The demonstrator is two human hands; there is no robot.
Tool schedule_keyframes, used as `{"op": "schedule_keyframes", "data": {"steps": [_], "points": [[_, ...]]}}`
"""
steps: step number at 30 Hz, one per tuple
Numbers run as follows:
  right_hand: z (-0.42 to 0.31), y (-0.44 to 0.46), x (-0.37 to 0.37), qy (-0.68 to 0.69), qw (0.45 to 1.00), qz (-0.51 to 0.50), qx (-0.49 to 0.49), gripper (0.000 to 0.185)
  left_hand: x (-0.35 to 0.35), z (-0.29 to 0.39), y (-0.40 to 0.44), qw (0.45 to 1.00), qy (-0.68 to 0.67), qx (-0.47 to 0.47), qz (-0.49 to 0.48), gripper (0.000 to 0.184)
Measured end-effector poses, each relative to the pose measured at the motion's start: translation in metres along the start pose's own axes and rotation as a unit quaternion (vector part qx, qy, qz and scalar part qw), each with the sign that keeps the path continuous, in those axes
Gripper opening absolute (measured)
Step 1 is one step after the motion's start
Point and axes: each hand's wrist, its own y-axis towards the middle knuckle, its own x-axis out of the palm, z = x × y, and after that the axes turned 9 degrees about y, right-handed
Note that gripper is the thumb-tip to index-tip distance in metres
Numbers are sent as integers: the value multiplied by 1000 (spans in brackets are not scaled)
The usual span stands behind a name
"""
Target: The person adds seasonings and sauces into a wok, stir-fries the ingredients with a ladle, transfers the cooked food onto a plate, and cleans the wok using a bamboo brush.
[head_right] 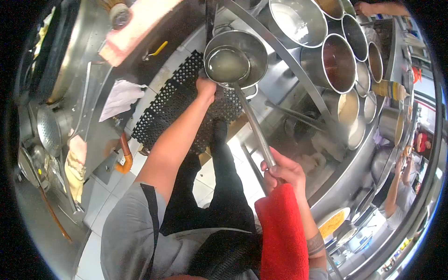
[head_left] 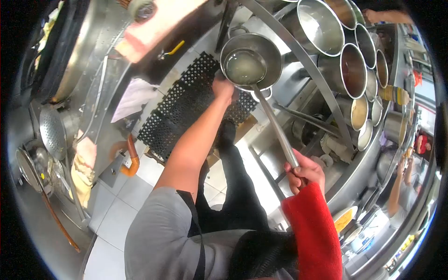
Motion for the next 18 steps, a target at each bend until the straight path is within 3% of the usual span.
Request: {"op": "schedule_keyframes", "data": {"steps": [2,6,8,9,10,14,16,18], "points": [[-9,9,-1,21,1000,-2,-4,60,25,20,-4,991,126,36,-23,37],[-21,35,-9,16,999,8,-43,61,73,-24,59,997,65,14,33,47],[-31,43,-5,15,999,17,-46,62,86,-29,78,985,168,39,-27,43],[-35,46,-5,12,999,23,-47,62,96,-38,92,987,145,58,30,43],[-38,49,-5,9,998,25,-50,62,102,-48,103,988,141,57,29,43],[-47,51,-3,-20,997,9,-68,61,96,-59,124,996,83,36,-18,43],[-49,44,0,-24,997,-9,-69,61,77,-58,123,982,171,44,-62,52],[-51,29,0,-66,996,-15,-66,60,30,-39,83,974,150,-41,-166,54]]}}
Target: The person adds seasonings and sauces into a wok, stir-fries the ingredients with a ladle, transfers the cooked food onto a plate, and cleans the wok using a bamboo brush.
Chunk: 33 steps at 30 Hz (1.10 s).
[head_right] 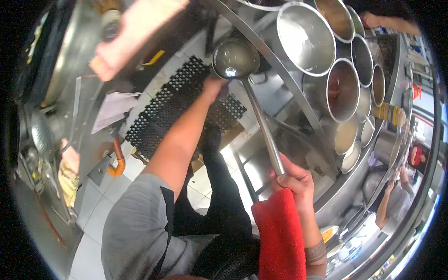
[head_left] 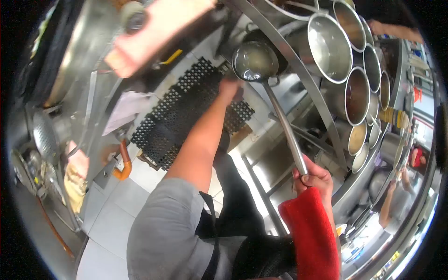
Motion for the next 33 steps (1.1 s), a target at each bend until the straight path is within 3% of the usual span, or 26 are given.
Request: {"op": "schedule_keyframes", "data": {"steps": [1,2,3,4,5,8,9,10,12,13,15,17,18,19,20,22,24,26,28,30,32,33], "points": [[-2,-9,0,-42,999,7,-3,58,-13,-4,-33,995,69,47,56,59],[-6,-21,2,-45,999,-16,-4,58,-36,-3,-71,995,88,51,20,63],[-10,-35,4,-47,998,-32,-1,57,-60,-25,-94,996,86,-22,8,63],[-11,-49,10,-53,997,-48,1,56,-82,-8,-146,992,104,-69,18,59],[-14,-66,21,-63,995,-73,-3,56,-110,-28,-171,991,77,-85,-64,52],[-37,-126,66,-67,996,-50,-7,56,-178,-3,-305,983,57,-161,-71,49],[-49,-146,83,-46,996,-77,16,56,-203,-18,-330,984,78,-135,-83,44],[-58,-169,101,-26,993,-103,42,57,-232,-35,-359,975,51,-177,-127,34],[-72,-210,146,-78,991,-111,11,59,-273,-23,-425,972,4,-177,-158,21],[-82,-232,167,-43,984,-162,60,59,-290,-10,-457,966,-17,-199,-167,20],[-91,-262,199,-25,960,-254,117,61,-320,-10,-499,973,-48,-173,-148,20],[-96,-282,238,-8,957,-257,135,58,-334,-9,-533,976,-77,-152,-132,20],[-99,-289,262,-5,954,-265,143,56,-340,-8,-548,982,-95,-150,-71,21],[-98,-292,283,-20,948,-292,123,48,-349,-4,-560,983,-111,-146,-12,22],[-98,-291,303,-36,943,-316,101,40,-355,5,-571,984,-109,-138,-13,22],[-99,-281,346,-119,924,-353,90,43,-363,23,-598,969,-202,-138,25,24],[-89,-271,396,-159,915,-366,65,40,-371,35,-616,969,-218,-116,22,24],[-78,-241,440,-222,910,-349,17,36,-374,37,-633,965,-233,-91,79,24],[-49,-233,488,-282,898,-317,-117,21,-380,33,-642,962,-241,-84,98,23],[-38,-207,516,-464,807,-307,-197,15,-387,26,-645,962,-245,-61,106,22],[-21,-175,532,-589,640,-287,-401,17,-389,34,-656,963,-232,-68,119,24],[-21,-170,535,-633,601,-269,-407,29,-387,38,-657,961,-250,-49,112,25]]}}
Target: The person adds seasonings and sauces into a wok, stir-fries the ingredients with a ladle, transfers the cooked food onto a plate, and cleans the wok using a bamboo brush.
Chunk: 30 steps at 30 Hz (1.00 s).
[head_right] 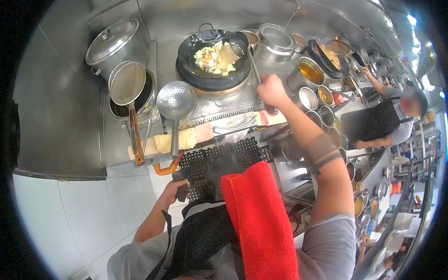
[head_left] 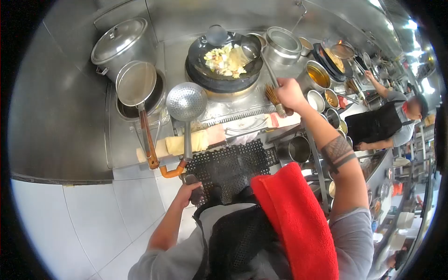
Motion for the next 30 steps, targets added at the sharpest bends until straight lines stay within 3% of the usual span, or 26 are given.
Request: {"op": "schedule_keyframes", "data": {"steps": [1,4,9,13,15,16,20,23,24,25,26,28,30], "points": [[5,4,-1,1,1000,3,-2,29,5,4,-1,1000,-20,14,-13,27],[73,33,-5,-197,959,68,-192,60,42,35,1,993,-82,9,-87,32],[164,84,-46,-241,942,138,-187,60,123,89,45,988,-61,84,-111,31],[212,180,-93,-211,956,149,-135,52,173,120,61,994,-38,103,-8,26],[238,238,-110,-158,972,170,-44,42,186,120,65,988,-54,129,65,25],[250,262,-114,-151,969,191,-48,31,194,121,58,984,-79,135,84,24],[283,353,-117,-128,980,151,-9,29,200,114,38,976,-127,105,139,26],[286,398,-106,-36,977,207,29,20,199,106,33,968,-142,109,174,28],[264,392,-110,291,938,173,80,16,194,107,31,969,-130,102,185,29],[243,389,-118,583,795,123,118,13,192,108,30,969,-122,98,193,30],[235,389,-125,580,796,124,119,13,190,109,30,967,-122,106,198,30],[226,384,-142,807,564,78,154,6,182,109,30,965,-135,105,199,30],[216,371,-160,817,555,48,147,3,169,103,32,966,-124,107,200,28]]}}
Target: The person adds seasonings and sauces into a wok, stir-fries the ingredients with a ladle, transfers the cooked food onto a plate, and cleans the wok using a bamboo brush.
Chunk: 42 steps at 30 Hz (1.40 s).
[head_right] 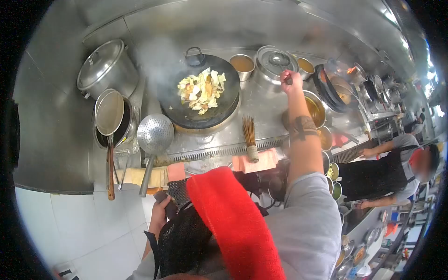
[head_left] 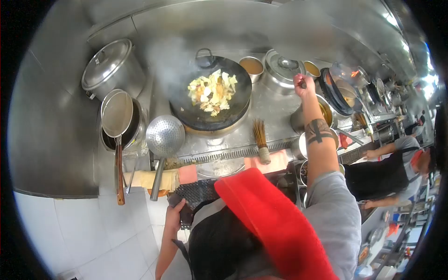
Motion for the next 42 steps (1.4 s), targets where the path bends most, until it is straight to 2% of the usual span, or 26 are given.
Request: {"op": "schedule_keyframes", "data": {"steps": [3,5,7,8,10,12,14,15,16,17,18,20,21,23,24,26,27,29,30,32,34,36,37,39,41,42], "points": [[-12,-31,21,40,998,-44,31,4,-2,3,7,999,5,38,-33,28],[-25,-51,37,61,990,-84,95,11,12,22,9,995,-63,-8,-76,34],[-35,-75,56,50,964,-89,245,19,31,32,36,983,-126,-10,-137,39],[-27,-102,74,36,966,-75,244,22,43,42,51,971,-160,-18,-180,40],[-14,-143,89,25,962,-63,263,24,86,77,76,964,-188,17,-189,44],[2,-180,101,-4,961,-52,271,23,124,110,114,960,-174,12,-220,53],[23,-199,98,-56,960,-28,271,19,161,144,148,972,-132,33,-190,64],[29,-203,95,-83,960,-11,266,17,175,157,169,974,-124,23,-187,60],[34,-196,80,-112,961,-8,254,14,188,161,189,976,-116,14,-184,56],[60,-209,83,-249,957,25,146,12,199,163,197,976,-121,16,-179,56],[75,-211,79,-356,920,37,163,9,210,166,204,982,-127,5,-143,49],[101,-195,42,-556,827,-19,77,12,220,150,237,982,-162,-3,-100,34],[114,-204,44,-622,779,-30,72,33,221,159,222,983,-159,-4,-92,34],[117,-169,0,-750,644,-151,-6,50,222,176,193,978,-170,-78,-89,37],[118,-154,-13,-746,648,-154,3,50,224,178,189,979,-169,-82,-79,37],[123,-123,-28,-831,435,-263,-225,50,230,179,186,964,-219,-121,-91,33],[129,-111,-27,-829,441,-266,-219,50,235,175,192,965,-217,-123,-83,33],[146,-91,-25,-846,449,-247,-146,50,242,162,208,977,-207,-45,-24,30],[151,-84,-27,-839,464,-271,-87,53,242,156,215,978,-204,-48,-19,30],[149,-97,-28,-833,474,-282,-47,53,240,147,225,983,-182,-21,20,26],[130,-116,-10,-828,480,-291,-14,53,240,158,209,980,-199,-26,5,25],[89,-122,8,-850,447,-271,69,55,238,171,197,975,-221,-28,-10,24],[80,-113,5,-849,446,-273,70,55,234,178,193,976,-212,-47,-32,25],[76,-92,-6,-866,371,-327,-67,58,232,180,193,976,-199,-69,-50,26],[112,-79,-24,-873,366,-309,-93,57,238,179,196,979,-204,-18,20,28],[135,-74,-36,-853,389,-332,-106,57,241,173,200,979,-201,-19,20,28]]}}
